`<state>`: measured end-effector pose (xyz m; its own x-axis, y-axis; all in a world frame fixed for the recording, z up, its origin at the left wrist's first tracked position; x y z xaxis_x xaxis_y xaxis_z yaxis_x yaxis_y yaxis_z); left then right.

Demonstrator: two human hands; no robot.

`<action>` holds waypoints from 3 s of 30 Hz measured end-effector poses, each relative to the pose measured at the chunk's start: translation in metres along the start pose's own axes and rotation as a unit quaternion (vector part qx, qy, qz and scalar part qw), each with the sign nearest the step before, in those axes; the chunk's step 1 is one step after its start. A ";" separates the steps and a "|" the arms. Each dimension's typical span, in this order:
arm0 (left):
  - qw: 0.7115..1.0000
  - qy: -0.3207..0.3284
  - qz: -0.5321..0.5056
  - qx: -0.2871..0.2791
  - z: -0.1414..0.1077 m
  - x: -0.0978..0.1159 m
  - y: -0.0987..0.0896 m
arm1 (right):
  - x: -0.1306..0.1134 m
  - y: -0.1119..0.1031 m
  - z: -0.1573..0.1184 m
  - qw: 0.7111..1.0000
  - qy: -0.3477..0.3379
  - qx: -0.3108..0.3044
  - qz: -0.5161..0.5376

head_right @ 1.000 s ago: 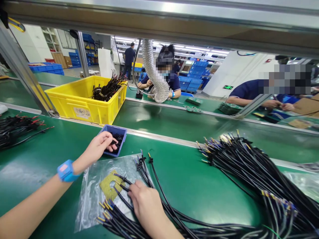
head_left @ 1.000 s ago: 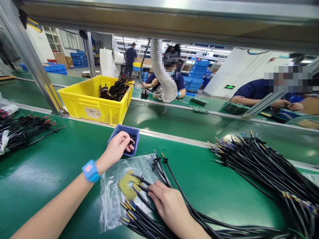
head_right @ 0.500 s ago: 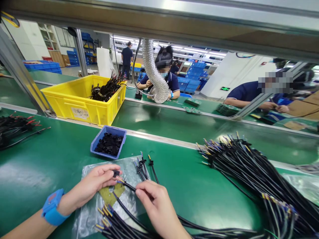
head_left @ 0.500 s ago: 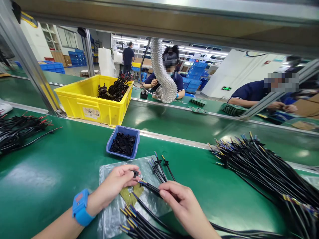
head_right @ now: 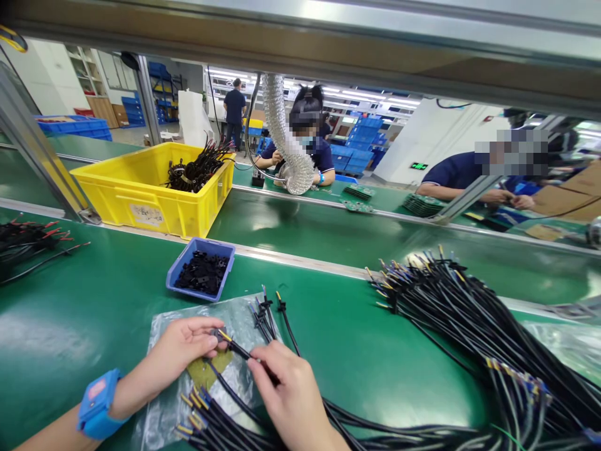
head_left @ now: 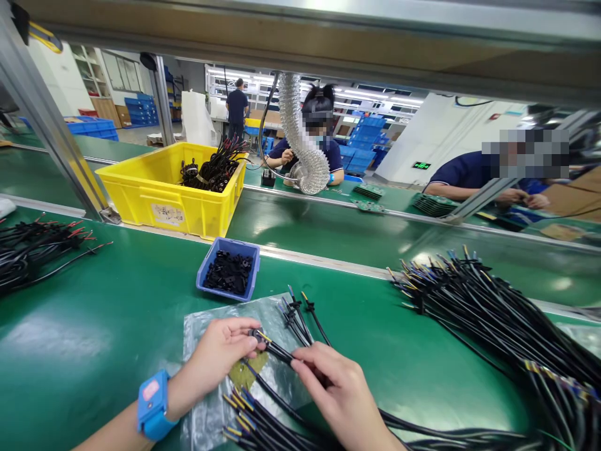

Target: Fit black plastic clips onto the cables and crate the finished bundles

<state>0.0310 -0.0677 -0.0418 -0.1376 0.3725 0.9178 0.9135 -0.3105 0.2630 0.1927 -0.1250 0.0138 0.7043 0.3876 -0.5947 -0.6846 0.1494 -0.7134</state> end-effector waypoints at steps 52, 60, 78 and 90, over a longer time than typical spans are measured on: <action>0.999 -0.011 -0.050 -0.018 -0.002 -0.002 0.000 | -0.007 0.002 -0.007 0.996 -0.085 0.010 -0.020; 0.997 -0.032 0.051 -0.047 -0.005 -0.002 0.003 | -0.005 0.005 -0.007 0.996 -0.082 -0.018 -0.033; 0.933 0.207 0.293 -0.036 -0.025 0.016 0.024 | -0.006 0.026 -0.007 0.991 0.018 -0.116 0.062; 0.967 0.146 0.206 -0.030 -0.019 0.015 0.025 | 0.002 0.029 -0.006 0.981 0.087 -0.131 0.112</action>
<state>0.0445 -0.0867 -0.0159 0.1231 -0.0537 0.9909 0.8911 -0.4335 -0.1342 0.1747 -0.1251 -0.0102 0.5786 0.2185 -0.7858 -0.7706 -0.1689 -0.6145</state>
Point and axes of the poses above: each hand's wrist, its own z-axis towards the middle knuckle, its own y-axis out of the palm, x = y × z, the point moved 5 cm from there along z, towards the middle knuckle, and after that the axes turned 2 degrees about x, right-handed, at the moved point
